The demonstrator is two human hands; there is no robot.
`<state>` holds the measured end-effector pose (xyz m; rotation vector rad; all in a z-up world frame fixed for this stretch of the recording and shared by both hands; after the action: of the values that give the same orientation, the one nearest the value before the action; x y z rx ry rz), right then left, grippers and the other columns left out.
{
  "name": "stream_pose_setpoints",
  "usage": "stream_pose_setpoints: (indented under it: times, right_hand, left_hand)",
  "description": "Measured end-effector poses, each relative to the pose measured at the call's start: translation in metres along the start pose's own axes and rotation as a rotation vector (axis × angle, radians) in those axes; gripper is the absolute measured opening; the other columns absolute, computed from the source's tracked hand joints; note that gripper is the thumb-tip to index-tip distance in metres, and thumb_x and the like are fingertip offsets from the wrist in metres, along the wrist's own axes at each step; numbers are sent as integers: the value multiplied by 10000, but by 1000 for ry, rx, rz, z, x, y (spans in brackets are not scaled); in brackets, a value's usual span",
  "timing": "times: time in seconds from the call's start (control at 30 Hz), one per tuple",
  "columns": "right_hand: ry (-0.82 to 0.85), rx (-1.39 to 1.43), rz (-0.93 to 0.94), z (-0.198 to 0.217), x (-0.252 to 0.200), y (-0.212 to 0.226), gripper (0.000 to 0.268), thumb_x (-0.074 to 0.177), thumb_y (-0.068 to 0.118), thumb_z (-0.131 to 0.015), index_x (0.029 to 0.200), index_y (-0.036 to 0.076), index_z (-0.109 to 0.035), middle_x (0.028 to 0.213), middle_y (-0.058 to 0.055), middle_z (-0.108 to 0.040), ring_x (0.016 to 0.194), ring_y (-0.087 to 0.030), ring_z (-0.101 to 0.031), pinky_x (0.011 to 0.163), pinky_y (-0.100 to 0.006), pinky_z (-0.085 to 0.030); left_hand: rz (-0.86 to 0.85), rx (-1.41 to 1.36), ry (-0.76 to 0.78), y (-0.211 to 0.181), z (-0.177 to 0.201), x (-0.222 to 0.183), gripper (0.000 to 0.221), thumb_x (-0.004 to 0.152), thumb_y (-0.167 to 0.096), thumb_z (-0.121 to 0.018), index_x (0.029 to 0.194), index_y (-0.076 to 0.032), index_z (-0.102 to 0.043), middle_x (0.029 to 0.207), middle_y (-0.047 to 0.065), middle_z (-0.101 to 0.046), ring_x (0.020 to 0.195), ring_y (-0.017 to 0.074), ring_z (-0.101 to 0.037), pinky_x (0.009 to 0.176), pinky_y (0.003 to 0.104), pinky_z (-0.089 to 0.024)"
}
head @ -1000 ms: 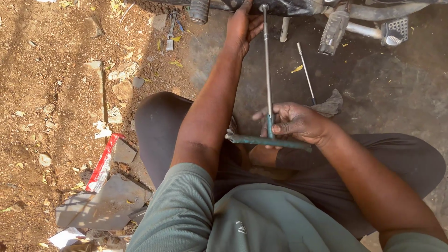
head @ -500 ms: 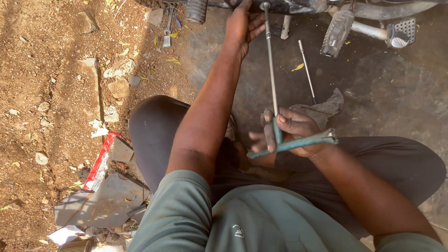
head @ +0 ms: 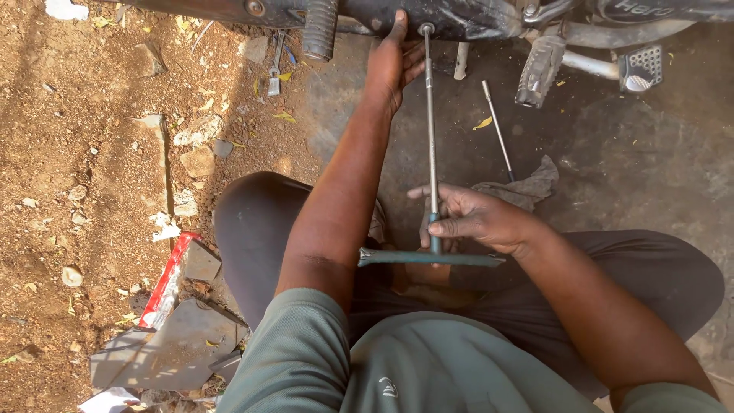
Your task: Repairing or maintaining parts of a motorcycle engine or frame using hand tools.
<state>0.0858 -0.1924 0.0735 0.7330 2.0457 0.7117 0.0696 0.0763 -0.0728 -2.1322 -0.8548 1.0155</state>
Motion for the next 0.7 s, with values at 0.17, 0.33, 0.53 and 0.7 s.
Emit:
stream_pose_setpoints:
  times: [0.17,0.33,0.53,0.7]
  right_hand:
    - [-149,17,39,3,1,-17,692,939,184,-674,1540,21,-373,976,-169,-728,821,-258,-743,722,-389,-594]
    - [47,677,131,-9,-1,-6,727,958,55,-607,1615,39,-297,971,-169,-676,842,-320,-734,795,-584,-605]
    - [-14,756,270,-7,1,-9,566,1065,120,-508,1606,16,-378,884,-164,-609,652,-345,-674,643,-500,-575]
    - [-253,655,272,-2,1,-22,398,1084,234,-505,1428,36,-533,665,-25,-484,409,-199,-513,415,-355,-432]
  left_hand:
    - [-36,28,36,15,19,9,700,953,-559,-603,1317,38,-583,1237,207,-652,1039,286,-667,803,408,-583]
    - [82,-12,4,27,22,28,609,996,-573,-531,1251,-28,-622,1079,91,-657,916,197,-623,735,348,-526]
    - [131,-21,-11,19,22,28,704,1000,-574,-527,1357,32,-562,1319,197,-620,1158,305,-616,926,436,-517]
    - [108,-17,-5,2,6,6,652,986,-525,-531,1373,-1,-540,1354,218,-608,1175,332,-627,928,447,-548]
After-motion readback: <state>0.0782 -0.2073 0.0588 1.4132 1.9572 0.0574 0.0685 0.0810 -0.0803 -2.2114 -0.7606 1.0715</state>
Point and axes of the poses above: each hand's wrist, its own x-axis towards the middle knuckle, its own z-axis out of the back of the hand, y = z × x, the point moved 4 cm from there along x, towards the middle knuckle
